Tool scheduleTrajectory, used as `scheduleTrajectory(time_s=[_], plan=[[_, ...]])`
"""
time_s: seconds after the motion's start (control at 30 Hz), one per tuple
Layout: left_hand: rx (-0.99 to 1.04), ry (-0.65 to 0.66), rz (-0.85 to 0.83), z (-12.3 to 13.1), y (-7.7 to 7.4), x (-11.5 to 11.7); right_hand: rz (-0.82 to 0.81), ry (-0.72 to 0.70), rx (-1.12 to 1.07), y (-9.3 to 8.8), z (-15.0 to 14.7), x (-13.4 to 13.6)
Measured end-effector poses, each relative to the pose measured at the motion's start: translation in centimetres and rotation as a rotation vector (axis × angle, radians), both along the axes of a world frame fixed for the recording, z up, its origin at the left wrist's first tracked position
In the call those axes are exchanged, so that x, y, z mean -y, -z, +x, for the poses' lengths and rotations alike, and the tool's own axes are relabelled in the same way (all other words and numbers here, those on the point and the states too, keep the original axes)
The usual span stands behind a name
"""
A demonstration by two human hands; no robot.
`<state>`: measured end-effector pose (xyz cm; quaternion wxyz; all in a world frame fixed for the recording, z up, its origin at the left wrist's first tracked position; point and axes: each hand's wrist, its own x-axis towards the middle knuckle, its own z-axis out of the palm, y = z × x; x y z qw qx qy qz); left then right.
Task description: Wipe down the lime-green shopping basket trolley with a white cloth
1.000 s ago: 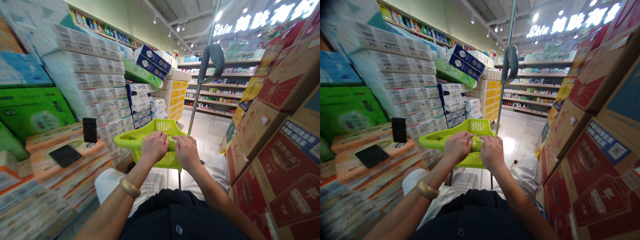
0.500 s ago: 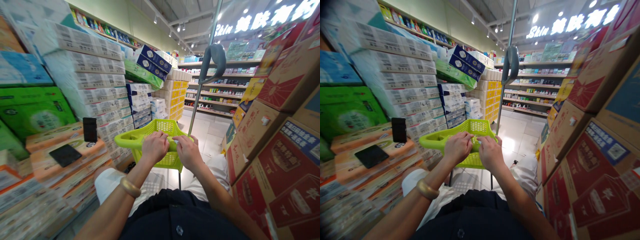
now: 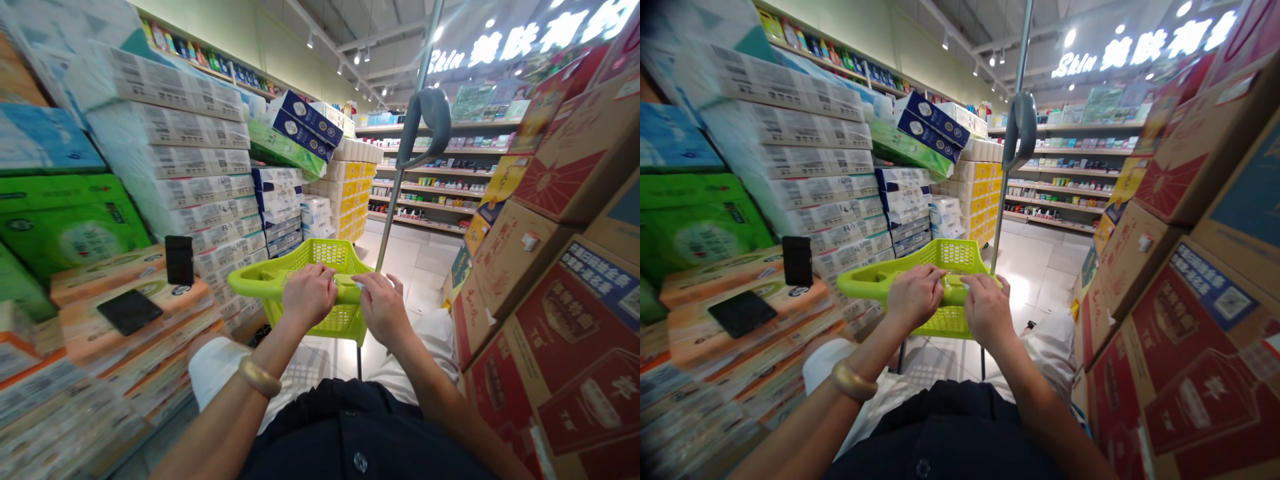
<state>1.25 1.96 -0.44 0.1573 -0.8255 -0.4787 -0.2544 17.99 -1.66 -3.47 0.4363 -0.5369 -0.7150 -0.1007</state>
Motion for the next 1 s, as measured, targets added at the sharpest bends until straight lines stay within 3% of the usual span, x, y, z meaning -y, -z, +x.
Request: scheduleTrajectory(time_s=[0.1,0.2,0.4,0.63,0.73,0.87,1.0], plan=[[0.009,-0.003,0.010,0.0,0.0,0.0,0.006,0.087,-0.065,0.4,2.0,-0.4],[0.007,-0.017,0.014,0.1,0.0,0.0,0.029,0.126,-0.102,0.5,1.9,-0.4],[-0.015,-0.016,0.009,0.0,-0.1,0.0,0.062,-0.043,-0.018,0.4,-0.9,0.5],[0.007,-0.007,0.005,0.0,0.0,0.0,0.056,0.095,-0.158,0.8,2.8,-1.0],[0.004,-0.010,0.004,0.1,0.0,0.1,0.059,0.097,-0.117,0.5,1.4,-0.6],[-0.006,-0.009,0.011,0.0,0.0,0.1,0.050,-0.030,0.002,0.1,-1.3,0.3],[0.003,0.000,0.013,-0.1,0.0,0.0,0.031,-0.002,-0.033,0.3,0.0,-0.1]])
